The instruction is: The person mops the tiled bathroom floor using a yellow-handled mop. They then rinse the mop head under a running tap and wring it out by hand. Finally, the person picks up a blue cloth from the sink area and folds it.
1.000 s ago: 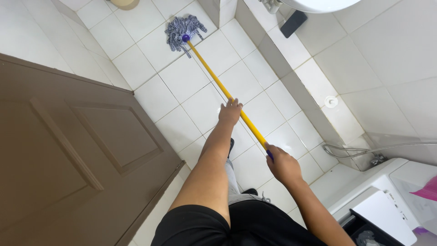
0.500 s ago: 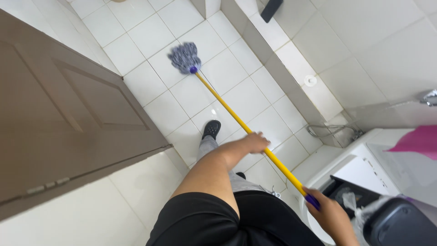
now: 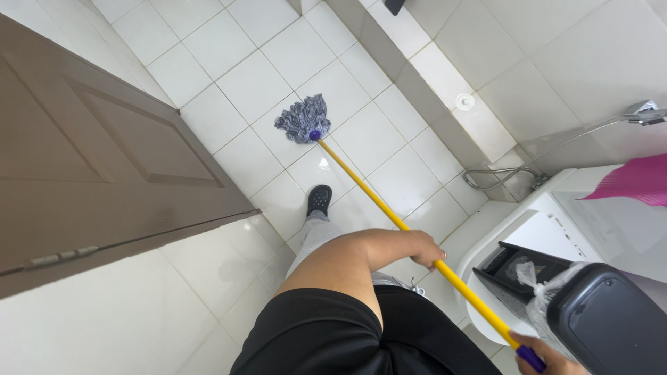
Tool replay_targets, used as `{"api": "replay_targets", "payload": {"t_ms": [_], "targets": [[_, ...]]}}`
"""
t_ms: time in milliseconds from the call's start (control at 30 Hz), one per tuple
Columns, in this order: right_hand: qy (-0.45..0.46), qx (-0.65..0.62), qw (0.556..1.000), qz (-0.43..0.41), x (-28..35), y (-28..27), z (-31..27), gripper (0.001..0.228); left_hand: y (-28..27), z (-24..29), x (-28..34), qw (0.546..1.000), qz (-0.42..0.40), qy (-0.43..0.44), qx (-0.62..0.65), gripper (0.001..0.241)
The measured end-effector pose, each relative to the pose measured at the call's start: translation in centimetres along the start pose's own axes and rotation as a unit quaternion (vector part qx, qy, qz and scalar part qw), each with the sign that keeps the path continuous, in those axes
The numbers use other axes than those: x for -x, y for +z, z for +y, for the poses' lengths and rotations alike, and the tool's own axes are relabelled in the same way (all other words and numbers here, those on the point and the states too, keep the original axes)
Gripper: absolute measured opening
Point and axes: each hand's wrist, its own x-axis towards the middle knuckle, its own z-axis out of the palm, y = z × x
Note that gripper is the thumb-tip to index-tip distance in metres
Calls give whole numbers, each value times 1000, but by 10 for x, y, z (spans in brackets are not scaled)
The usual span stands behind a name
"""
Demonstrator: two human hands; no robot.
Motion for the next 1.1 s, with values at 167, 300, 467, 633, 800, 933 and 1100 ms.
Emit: {"api": "replay_targets", "payload": {"t_ms": [167, 300, 467, 633, 800, 933, 1100], "targets": [[24, 7, 997, -79, -50, -100, -146, 45, -7, -86, 38, 991, 116, -69, 17, 51], [-66, -2, 996, -59, -115, -149, -261, 45, -12, -188, 88, 958, 253, -125, 43, 51], [-146, 42, 986, -66, -192, -176, -407, 43, -48, -277, 221, 919, 310, -224, 91, 50], [-254, 80, 963, -41, -248, -166, -499, 41, -49, -340, 302, 886, 304, -333, 107, 43], [-279, 120, 950, -72, -252, -161, -547, 43, -49, -343, 341, 828, 256, -455, 206, 59], [-260, 110, 955, -89, -252, -154, -517, 44, -33, -340, 307, 822, 253, -472, 194, 57], [-228, 63, 969, -72, -222, -157, -427, 45, -28, -303, 233, 865, 258, -395, 169, 74]]}}
